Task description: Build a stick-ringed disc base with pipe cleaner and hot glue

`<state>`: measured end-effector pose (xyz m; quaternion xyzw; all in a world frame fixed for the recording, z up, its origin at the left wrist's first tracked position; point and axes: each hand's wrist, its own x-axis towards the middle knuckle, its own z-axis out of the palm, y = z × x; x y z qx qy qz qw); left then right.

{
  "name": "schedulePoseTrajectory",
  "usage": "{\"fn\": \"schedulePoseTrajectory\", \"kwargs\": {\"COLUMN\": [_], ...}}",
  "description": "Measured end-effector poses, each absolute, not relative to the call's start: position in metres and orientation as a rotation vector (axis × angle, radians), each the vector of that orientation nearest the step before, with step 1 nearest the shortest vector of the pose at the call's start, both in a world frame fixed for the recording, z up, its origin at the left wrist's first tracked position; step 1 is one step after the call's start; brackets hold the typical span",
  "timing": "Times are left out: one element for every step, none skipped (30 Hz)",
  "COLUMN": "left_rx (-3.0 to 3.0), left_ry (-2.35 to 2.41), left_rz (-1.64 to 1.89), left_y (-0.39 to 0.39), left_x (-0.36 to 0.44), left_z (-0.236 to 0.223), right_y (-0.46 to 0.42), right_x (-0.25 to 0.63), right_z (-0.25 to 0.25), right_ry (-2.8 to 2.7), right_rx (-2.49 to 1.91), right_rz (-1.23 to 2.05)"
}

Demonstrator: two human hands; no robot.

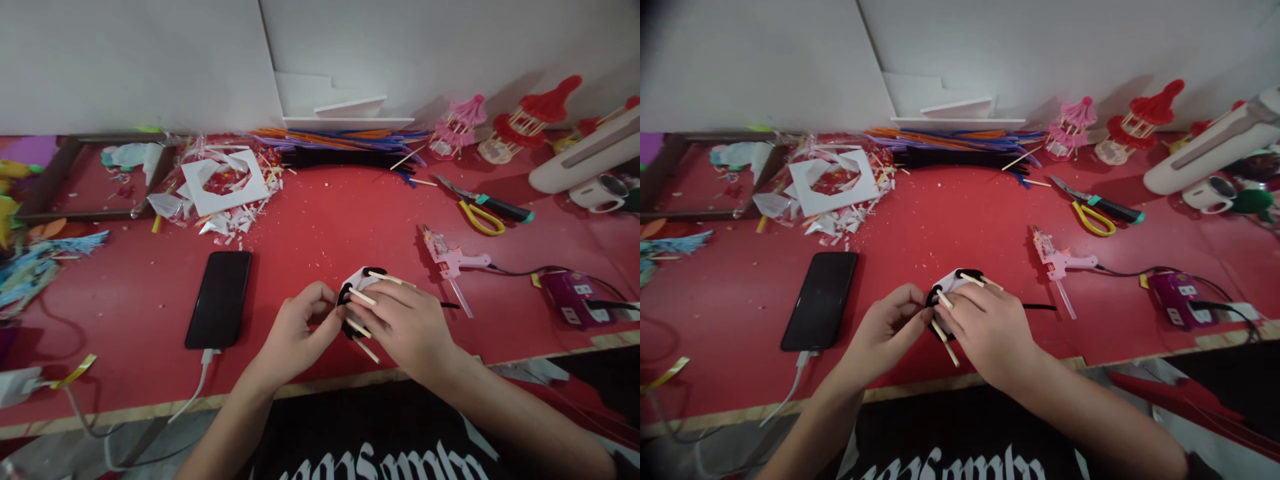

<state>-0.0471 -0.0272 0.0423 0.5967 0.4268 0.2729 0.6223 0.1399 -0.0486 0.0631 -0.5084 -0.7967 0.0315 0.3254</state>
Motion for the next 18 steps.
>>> {"fn": "schedulePoseTrajectory", "kwargs": {"left_rx": [1.378,1.379,1.374,1.36,1.34,1.322,1.304,1.289,1.277,1.268,1.261,1.255,1.252,1.252,1.256,1.263,1.272,1.286], "left_ry": [0.985,0.992,1.0,1.007,1.014,1.023,1.035,1.049,1.06,1.064,1.059,1.05,1.036,1.021,1.005,0.992,0.98,0.974], "left_rz": [0.603,0.582,0.564,0.555,0.552,0.555,0.562,0.574,0.587,0.599,0.611,0.624,0.631,0.631,0.627,0.621,0.616,0.61], "left_y": [-0.026,-0.025,-0.023,-0.023,-0.022,-0.021,-0.021,-0.021,-0.021,-0.021,-0.021,-0.022,-0.022,-0.022,-0.022,-0.022,-0.022,-0.021], "left_x": [-0.047,-0.047,-0.047,-0.047,-0.046,-0.045,-0.043,-0.042,-0.04,-0.039,-0.037,-0.036,-0.036,-0.035,-0.035,-0.036,-0.037,-0.038], "left_z": [0.042,0.042,0.042,0.042,0.042,0.042,0.042,0.042,0.043,0.043,0.044,0.045,0.046,0.048,0.049,0.05,0.051,0.052], "right_y": [-0.049,-0.048,-0.048,-0.047,-0.047,-0.047,-0.046,-0.047,-0.047,-0.047,-0.048,-0.048,-0.048,-0.048,-0.047,-0.046,-0.045,-0.044], "right_x": [0.14,0.141,0.141,0.141,0.141,0.141,0.141,0.141,0.141,0.141,0.141,0.141,0.14,0.14,0.14,0.14,0.14,0.14], "right_z": [0.063,0.062,0.061,0.061,0.062,0.063,0.065,0.067,0.07,0.073,0.077,0.08,0.082,0.083,0.084,0.084,0.083,0.082], "right_ry": [-2.099,-2.104,-2.104,-2.098,-2.093,-2.095,-2.102,-2.118,-2.137,-2.157,-2.173,-2.182,-2.183,-2.179,-2.171,-2.161,-2.151,-2.144], "right_rx": [-1.351,-1.374,-1.399,-1.425,-1.449,-1.467,-1.479,-1.486,-1.489,-1.49,-1.491,-1.496,-1.499,-1.501,-1.496,-1.484,-1.468,-1.449], "right_rz": [0.078,0.071,0.063,0.055,0.052,0.058,0.071,0.093,0.119,0.138,0.138,0.116,0.078,0.039,0.004,-0.019,-0.024,-0.016]}}
